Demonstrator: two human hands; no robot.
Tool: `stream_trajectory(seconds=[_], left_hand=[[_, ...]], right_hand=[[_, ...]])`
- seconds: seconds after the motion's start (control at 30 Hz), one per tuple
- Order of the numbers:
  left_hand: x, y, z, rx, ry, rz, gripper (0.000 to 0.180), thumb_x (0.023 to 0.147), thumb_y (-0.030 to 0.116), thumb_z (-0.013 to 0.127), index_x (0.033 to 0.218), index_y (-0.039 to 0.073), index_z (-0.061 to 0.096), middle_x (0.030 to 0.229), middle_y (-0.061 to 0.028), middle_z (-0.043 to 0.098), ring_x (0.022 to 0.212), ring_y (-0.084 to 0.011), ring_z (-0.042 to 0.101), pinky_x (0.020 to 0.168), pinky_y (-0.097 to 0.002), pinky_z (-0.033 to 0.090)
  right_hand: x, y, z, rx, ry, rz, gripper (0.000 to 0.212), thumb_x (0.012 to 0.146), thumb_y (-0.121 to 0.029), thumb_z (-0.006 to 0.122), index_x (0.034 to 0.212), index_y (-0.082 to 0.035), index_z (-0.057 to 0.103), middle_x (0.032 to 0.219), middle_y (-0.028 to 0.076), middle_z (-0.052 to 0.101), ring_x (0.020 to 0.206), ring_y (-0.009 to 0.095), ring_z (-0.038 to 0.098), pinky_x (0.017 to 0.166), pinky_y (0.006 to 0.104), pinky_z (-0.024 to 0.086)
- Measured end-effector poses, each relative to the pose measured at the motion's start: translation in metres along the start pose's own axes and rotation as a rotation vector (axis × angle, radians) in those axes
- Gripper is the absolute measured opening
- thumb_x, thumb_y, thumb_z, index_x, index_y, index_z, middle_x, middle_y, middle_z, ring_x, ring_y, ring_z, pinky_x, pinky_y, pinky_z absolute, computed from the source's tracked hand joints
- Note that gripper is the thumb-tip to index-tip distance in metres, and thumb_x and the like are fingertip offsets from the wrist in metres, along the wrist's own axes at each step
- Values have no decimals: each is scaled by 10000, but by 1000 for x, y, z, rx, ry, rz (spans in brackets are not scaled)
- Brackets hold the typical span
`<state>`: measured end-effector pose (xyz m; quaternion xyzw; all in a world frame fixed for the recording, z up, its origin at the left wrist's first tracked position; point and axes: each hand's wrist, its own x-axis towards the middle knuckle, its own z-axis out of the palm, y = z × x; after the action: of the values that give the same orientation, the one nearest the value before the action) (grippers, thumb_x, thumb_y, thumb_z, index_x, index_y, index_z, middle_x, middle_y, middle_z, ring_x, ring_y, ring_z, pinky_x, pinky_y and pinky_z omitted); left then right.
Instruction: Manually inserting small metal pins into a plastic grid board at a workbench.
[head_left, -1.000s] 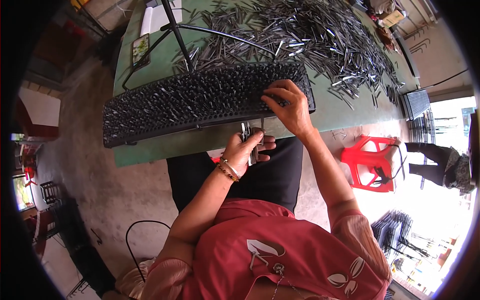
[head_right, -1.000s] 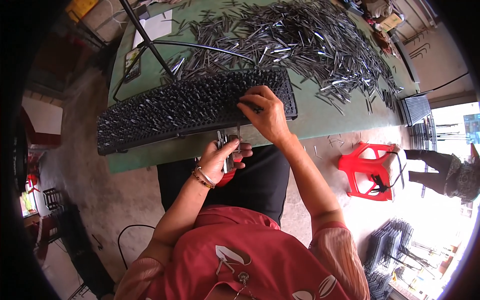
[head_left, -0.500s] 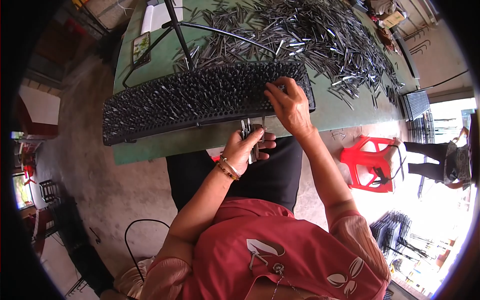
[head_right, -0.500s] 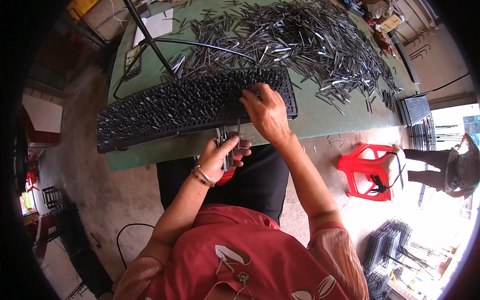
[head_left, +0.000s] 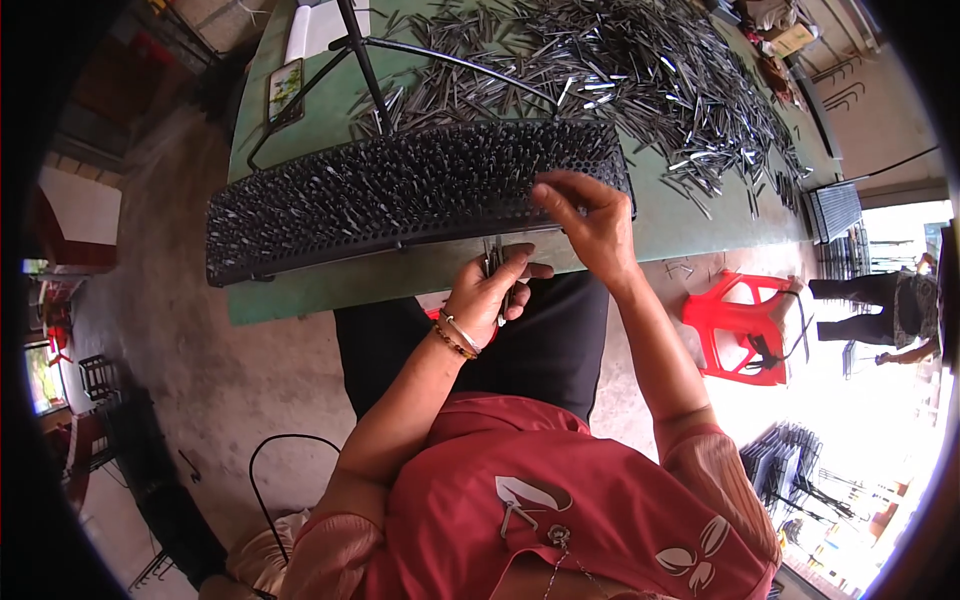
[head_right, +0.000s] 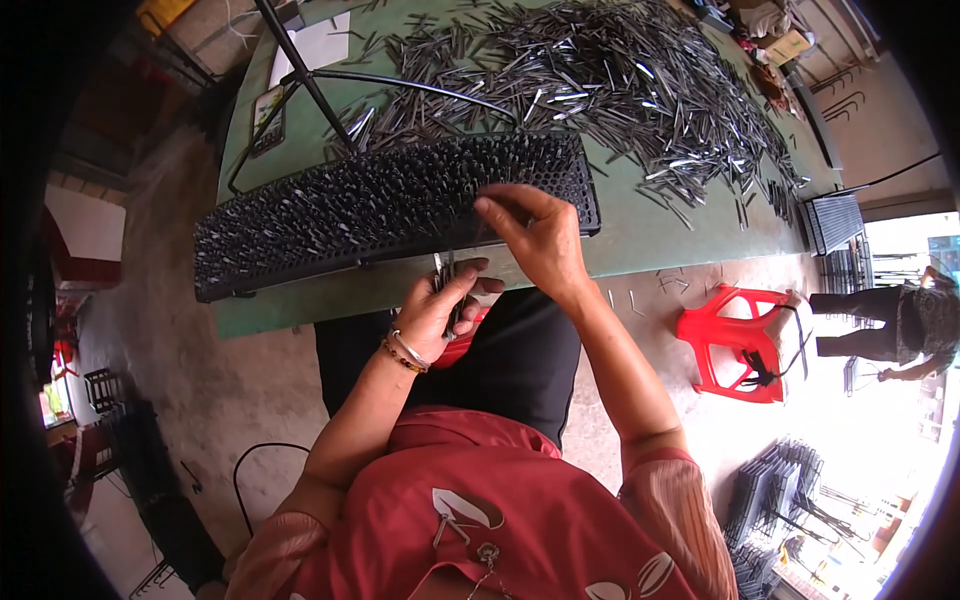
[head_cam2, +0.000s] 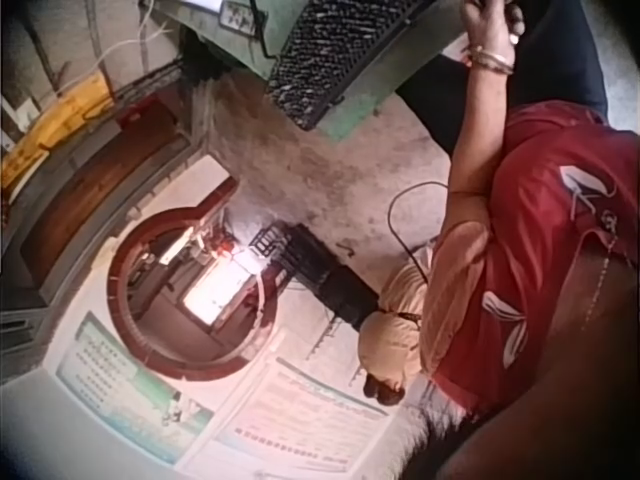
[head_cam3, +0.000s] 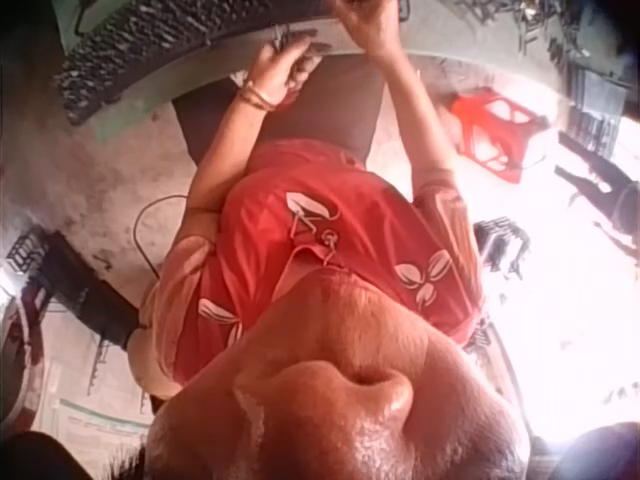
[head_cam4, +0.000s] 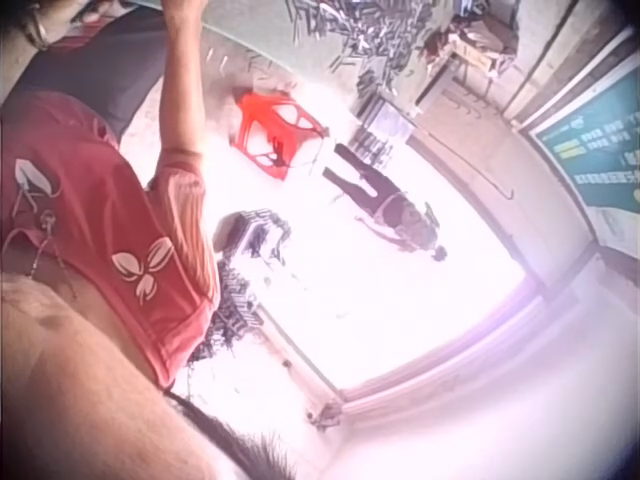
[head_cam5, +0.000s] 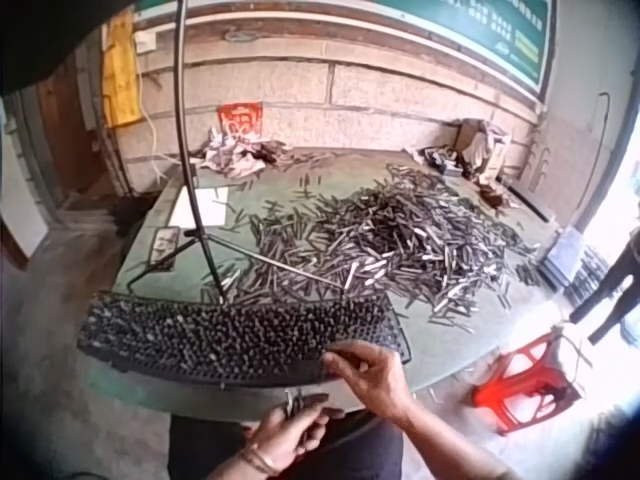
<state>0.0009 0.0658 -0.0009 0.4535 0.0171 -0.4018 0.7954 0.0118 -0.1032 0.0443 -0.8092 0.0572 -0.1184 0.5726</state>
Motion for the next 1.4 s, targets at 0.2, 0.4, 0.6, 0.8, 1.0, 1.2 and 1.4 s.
stream_trajectory(seconds=[0.2, 0.4, 0.6, 0.8, 1.0, 1.2, 1.4], left_hand=[[3, -4, -8, -154, -113, -79, 252, 929, 163, 518, 1148, 41, 544, 965, -136, 657, 651, -61, 510, 488, -199, 386], [0, 3, -11, -220, -180, -55, 266, 920, 119, 497, 1170, 30, 521, 1051, -167, 641, 766, -125, 609, 623, -252, 509], [-5, 9, -9, -187, -172, -34, 335, 934, 143, 505, 1245, 19, 485, 1102, -154, 628, 865, -162, 634, 703, -282, 544], [-3, 8, -10, -91, -157, -13, 280, 935, 142, 514, 1194, 36, 498, 1133, -157, 608, 908, -199, 640, 724, -319, 544], [1, 3, -1, -172, -155, 39, 266, 937, 153, 516, 1172, 30, 520, 1109, -140, 622, 882, -193, 646, 699, -311, 539], [6, -6, -8, -159, -81, -51, 272, 938, 141, 510, 1167, -1, 539, 1031, -151, 648, 841, -157, 641, 698, -278, 530], [5, -3, -11, -268, -36, -122, 264, 912, 104, 513, 1158, 13, 536, 1008, -134, 642, 846, -191, 638, 710, -326, 529]], right_hand=[[16, 21, 21, -142, 93, -245, 184, 792, -66, 707, 970, -24, 685, 844, 69, 677, 750, 132, 632, 676, 255, 496], [17, 26, 24, -522, -16, -685, 206, 751, -30, 699, 956, -48, 691, 903, 75, 607, 806, 239, 616, 668, 329, 501], [8, 3, 10, -261, 6, -353, 148, 822, -92, 679, 945, -11, 689, 888, 89, 599, 747, 188, 606, 640, 286, 480], [-8, 0, -9, -176, -397, -91, 205, 799, -195, 720, 860, 0, 701, 823, 102, 622, 710, 192, 629, 611, 299, 487], [-5, 8, -13, 51, -306, 180, 238, 835, -203, 693, 871, 31, 684, 719, 52, 655, 694, 102, 614, 597, 249, 484], [9, 10, 4, -99, 112, -64, 179, 836, -135, 686, 960, -6, 687, 767, 31, 673, 674, 59, 586, 604, 213, 461], [14, 19, 10, -128, 144, -90, 184, 832, -109, 677, 990, -14, 682, 837, 65, 697, 740, 67, 621, 657, 228, 484]])
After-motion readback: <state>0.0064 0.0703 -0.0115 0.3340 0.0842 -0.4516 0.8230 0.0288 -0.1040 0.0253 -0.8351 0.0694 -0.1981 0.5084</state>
